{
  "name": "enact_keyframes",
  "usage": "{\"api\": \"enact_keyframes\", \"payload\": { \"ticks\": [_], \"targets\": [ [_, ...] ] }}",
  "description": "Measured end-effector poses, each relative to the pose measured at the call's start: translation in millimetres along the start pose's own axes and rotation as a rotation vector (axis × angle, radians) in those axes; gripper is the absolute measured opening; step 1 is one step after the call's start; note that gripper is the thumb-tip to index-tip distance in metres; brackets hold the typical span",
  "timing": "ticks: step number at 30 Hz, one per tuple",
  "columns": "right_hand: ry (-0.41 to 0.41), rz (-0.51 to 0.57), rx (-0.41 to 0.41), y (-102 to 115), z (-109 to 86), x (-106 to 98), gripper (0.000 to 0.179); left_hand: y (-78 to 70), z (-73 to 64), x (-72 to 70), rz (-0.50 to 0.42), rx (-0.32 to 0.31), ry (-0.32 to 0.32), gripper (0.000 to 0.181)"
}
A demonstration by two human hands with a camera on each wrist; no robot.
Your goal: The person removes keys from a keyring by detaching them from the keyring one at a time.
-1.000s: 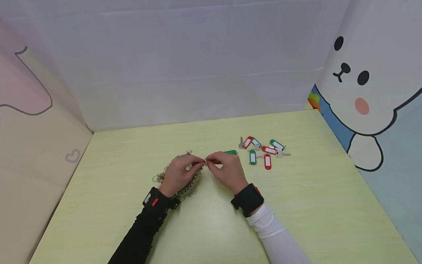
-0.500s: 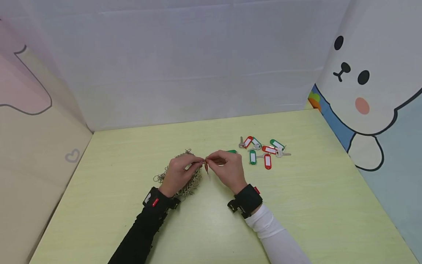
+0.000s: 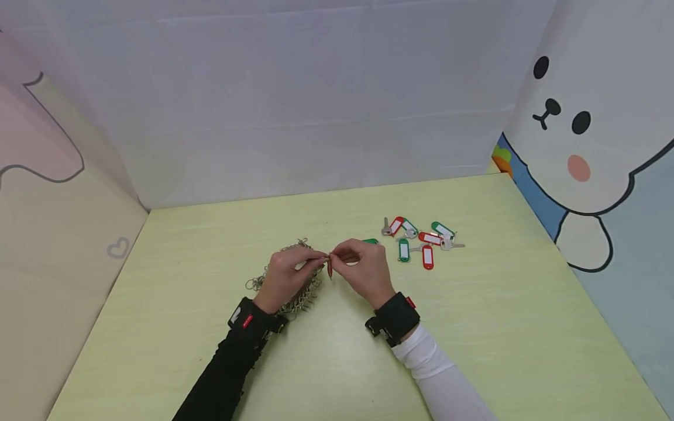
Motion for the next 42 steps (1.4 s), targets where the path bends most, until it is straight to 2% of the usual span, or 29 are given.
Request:
{"api": "enact_keyframes", "payload": {
  "ticks": [3, 8, 11, 14, 17, 20, 22, 24, 29, 35, 42],
  "targets": [
    [0.018, -0.063, -0.073, 1, -0.1, 1, 0.01, 4.5, -1.7, 3.1, -0.098, -0.048, 0.022, 0.012],
    [0.045, -0.184, -0.264, 9, -0.1, 2, 0.014, 8.5, -2.4, 5.6, -0.221, -0.11, 0.042, 0.01],
    [0.054, -0.271, -0.37, 15, -0.2, 2, 0.015, 9.1, -2.2, 5.9, -0.267, -0.146, 0.061, 0.01],
    [0.069, -0.362, -0.467, 22, 0.0, 4, 0.016, 10.3, -2.5, 6.4, -0.306, -0.207, 0.097, 0.011],
    [0.089, -0.43, -0.541, 28, -0.1, 5, 0.018, 11.4, -2.8, 6.2, -0.333, -0.275, 0.134, 0.012],
    [0.106, -0.466, -0.59, 32, -0.8, 6, 0.02, 11.3, -2.3, 5.2, -0.358, -0.309, 0.157, 0.013],
    [0.114, -0.46, -0.587, 32, -1.0, 6, 0.021, 10.9, -1.9, 4.6, -0.372, -0.314, 0.167, 0.013],
    [0.117, -0.416, -0.55, 30, -0.6, 5, 0.022, 11.0, -2.3, 4.6, -0.382, -0.309, 0.171, 0.013],
    [0.097, -0.242, -0.41, 23, 0.8, 1, 0.023, 12.1, -3.3, 4.6, -0.396, -0.289, 0.16, 0.013],
    [0.08, -0.104, -0.346, 18, 2.0, 0, 0.026, 11.8, -3.3, 2.9, -0.395, -0.256, 0.134, 0.013],
    [0.151, 0.061, -0.216, 9, 3.1, 0, 0.034, 12.5, -3.4, 2.2, -0.379, -0.265, 0.128, 0.012]
  ]
}}
Point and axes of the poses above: each hand's wrist, its own z-axis towards the middle knuckle, its own x-axis out of the palm, y = z × x, the point moved 4 cm from there along z, towards the middle knuckle, and after that the axes turned 9 degrees about z, right-handed, at the moved point
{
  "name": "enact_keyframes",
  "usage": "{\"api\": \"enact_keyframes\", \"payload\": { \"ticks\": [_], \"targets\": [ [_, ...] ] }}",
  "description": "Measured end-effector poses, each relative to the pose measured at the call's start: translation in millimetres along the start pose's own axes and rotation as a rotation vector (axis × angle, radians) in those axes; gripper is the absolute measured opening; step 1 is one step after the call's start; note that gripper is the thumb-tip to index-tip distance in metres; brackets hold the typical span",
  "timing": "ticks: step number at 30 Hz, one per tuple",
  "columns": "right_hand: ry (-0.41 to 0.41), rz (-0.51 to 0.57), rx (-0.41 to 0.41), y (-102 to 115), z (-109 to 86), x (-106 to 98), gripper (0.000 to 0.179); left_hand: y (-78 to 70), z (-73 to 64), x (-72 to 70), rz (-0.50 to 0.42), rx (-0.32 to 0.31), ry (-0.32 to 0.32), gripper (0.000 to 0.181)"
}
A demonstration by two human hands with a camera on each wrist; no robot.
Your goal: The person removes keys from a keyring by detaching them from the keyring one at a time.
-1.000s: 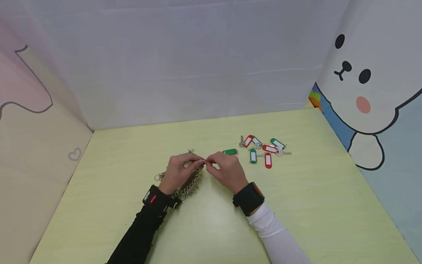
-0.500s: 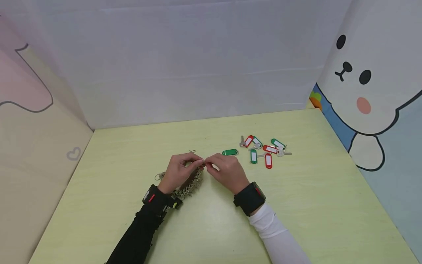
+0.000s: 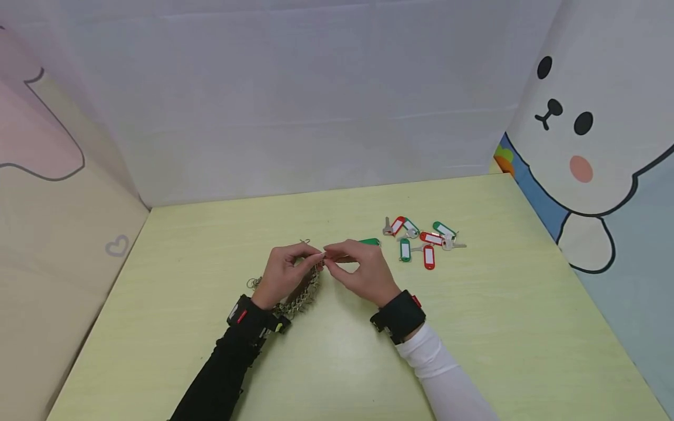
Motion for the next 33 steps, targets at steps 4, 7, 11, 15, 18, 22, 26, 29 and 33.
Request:
{"api": "enact_keyframes", "payload": {
  "ticks": [4, 7, 11, 15, 18, 22, 26, 29, 33],
  "targets": [
    [0.011, 0.04, 0.066, -4.0, -1.0, 1.6, 0.039, 1.0, -0.5, 1.5, 0.016, -0.01, 0.006, 0.012],
    [-0.01, -0.008, 0.088, -6.0, -1.2, 2.3, 0.039, 2.8, -0.7, 3.6, 0.023, -0.02, 0.011, 0.013],
    [-0.045, -0.092, 0.061, -5.9, -1.7, 2.4, 0.036, 3.6, 0.1, 4.8, 0.02, -0.019, 0.006, 0.013],
    [-0.049, -0.123, 0.012, -4.5, -3.3, 5.4, 0.037, 7.1, -0.9, 6.0, 0.021, -0.015, -0.008, 0.013],
    [-0.052, -0.141, -0.003, -4.6, -4.7, 8.0, 0.037, 10.0, -2.5, 7.8, 0.027, -0.016, -0.011, 0.013],
    [-0.058, -0.158, -0.03, -2.5, -4.4, 8.7, 0.037, 9.5, -2.1, 8.0, 0.028, -0.011, -0.015, 0.012],
    [-0.045, -0.129, -0.033, -3.7, -3.2, 7.5, 0.04, 8.5, -2.2, 7.3, 0.019, 0.008, -0.022, 0.011],
    [-0.039, -0.097, 0.009, -6.3, -3.2, 6.6, 0.039, 7.7, -2.3, 6.7, 0.026, 0.021, -0.026, 0.011],
    [-0.038, -0.075, 0.093, -9.3, -4.2, 6.3, 0.031, 6.0, -1.8, 5.9, 0.027, 0.023, -0.027, 0.011]
  ]
}}
Point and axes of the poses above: each hand's wrist, its own z-axis towards the middle knuckle, its own x-axis out of the palm, y = z × x, the point moved 4 cm from there along z, towards the middle knuckle, and after that the axes turned 9 degrees about z, right-handed, at the moved point
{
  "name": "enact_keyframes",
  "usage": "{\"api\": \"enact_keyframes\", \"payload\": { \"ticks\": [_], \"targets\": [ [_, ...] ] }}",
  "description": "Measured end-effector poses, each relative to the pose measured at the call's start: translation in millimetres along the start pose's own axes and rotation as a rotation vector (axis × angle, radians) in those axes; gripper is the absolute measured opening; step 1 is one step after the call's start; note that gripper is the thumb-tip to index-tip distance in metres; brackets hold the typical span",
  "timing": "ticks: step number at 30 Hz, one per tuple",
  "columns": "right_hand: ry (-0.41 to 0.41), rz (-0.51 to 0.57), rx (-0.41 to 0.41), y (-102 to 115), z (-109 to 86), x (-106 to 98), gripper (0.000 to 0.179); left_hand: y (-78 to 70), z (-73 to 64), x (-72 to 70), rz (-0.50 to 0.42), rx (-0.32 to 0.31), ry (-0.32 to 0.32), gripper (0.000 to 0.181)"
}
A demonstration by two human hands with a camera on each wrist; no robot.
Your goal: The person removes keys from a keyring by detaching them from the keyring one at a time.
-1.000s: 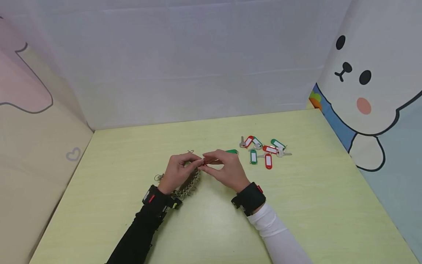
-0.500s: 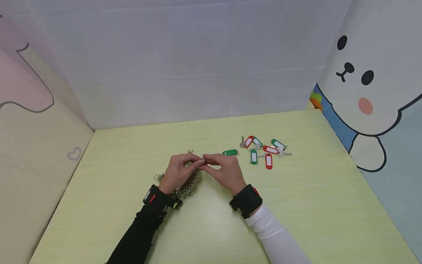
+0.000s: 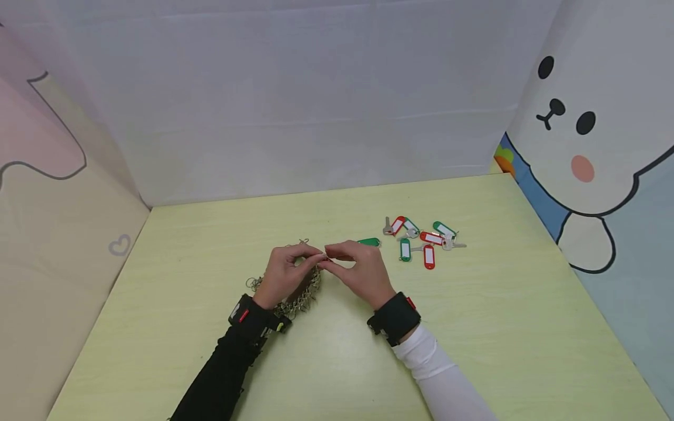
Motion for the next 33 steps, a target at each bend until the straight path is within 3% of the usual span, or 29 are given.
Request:
{"api": "enact_keyframes", "payload": {
  "ticks": [5, 14, 19, 26, 33],
  "targets": [
    [-0.007, 0.036, 0.073, -1.5, -0.3, 0.1, 0.023, -0.7, 0.7, -0.1, -0.022, -0.017, 0.003, 0.011],
    [0.006, 0.05, 0.027, 1.8, -0.1, -1.2, 0.029, 0.8, 0.8, 0.5, -0.035, -0.025, 0.014, 0.011],
    [0.026, 0.075, 0.045, -0.7, -0.2, -1.5, 0.034, -0.4, 0.8, -0.1, -0.044, -0.028, 0.019, 0.012],
    [0.031, 0.091, 0.117, -3.5, -1.0, 0.2, 0.025, -1.1, 0.6, -0.4, -0.039, -0.019, 0.011, 0.012],
    [0.029, 0.085, 0.097, -3.0, -1.1, -0.8, 0.021, 0.6, 0.8, 0.5, -0.051, -0.011, 0.019, 0.013]
  ]
}}
Point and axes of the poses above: each hand's wrist, its own z-axis towards the middle knuckle, its own x-axis out of the palm, y = z × x, the point moved 4 cm from there along z, towards the middle knuckle, and after that the axes turned 9 degrees about z, right-handed, at the moved point
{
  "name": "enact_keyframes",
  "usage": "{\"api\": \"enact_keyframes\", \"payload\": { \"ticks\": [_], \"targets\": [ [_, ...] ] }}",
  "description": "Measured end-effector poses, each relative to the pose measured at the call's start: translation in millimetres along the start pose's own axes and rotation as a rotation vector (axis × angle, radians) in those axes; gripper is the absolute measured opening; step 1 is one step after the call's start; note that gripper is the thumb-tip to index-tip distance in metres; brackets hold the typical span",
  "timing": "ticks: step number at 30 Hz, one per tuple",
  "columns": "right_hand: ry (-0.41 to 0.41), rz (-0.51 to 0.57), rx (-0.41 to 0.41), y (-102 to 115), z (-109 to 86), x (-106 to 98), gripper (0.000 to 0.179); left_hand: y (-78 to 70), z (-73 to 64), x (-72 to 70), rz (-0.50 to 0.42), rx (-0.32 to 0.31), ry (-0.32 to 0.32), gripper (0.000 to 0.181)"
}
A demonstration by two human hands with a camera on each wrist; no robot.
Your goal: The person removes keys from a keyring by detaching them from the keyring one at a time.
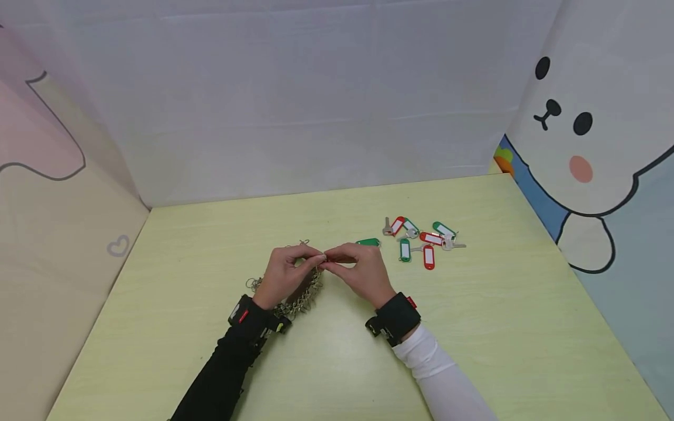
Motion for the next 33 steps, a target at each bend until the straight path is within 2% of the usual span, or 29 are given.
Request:
{"api": "enact_keyframes", "payload": {
  "ticks": [11, 17, 21, 33],
  "targets": [
    [0.003, 0.001, -0.019, -3, -1.0, -3, 0.023, 1.7, -0.5, 1.0, 0.041, -0.004, 0.008, 0.012],
    [0.013, 0.026, -0.006, -3, 0.1, -5, 0.025, 0.6, -0.4, 1.3, 0.005, -0.027, -0.002, 0.01],
    [0.019, 0.003, -0.019, -2, 1.3, -7, 0.027, 0.5, -0.5, 1.6, 0.001, -0.031, 0.0, 0.009],
    [0.133, 0.03, 0.005, -4, 3.2, -15, 0.03, 0.0, -0.6, 4.1, 0.033, -0.029, 0.043, 0.01]
  ]
}}
Point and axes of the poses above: each hand's wrist, its own z-axis towards the middle knuckle, its own x-axis out of the palm, y = z × x, the point moved 4 cm from there along z, towards the middle knuckle, and after that the axes turned 9 degrees about z, right-handed, at the moved point
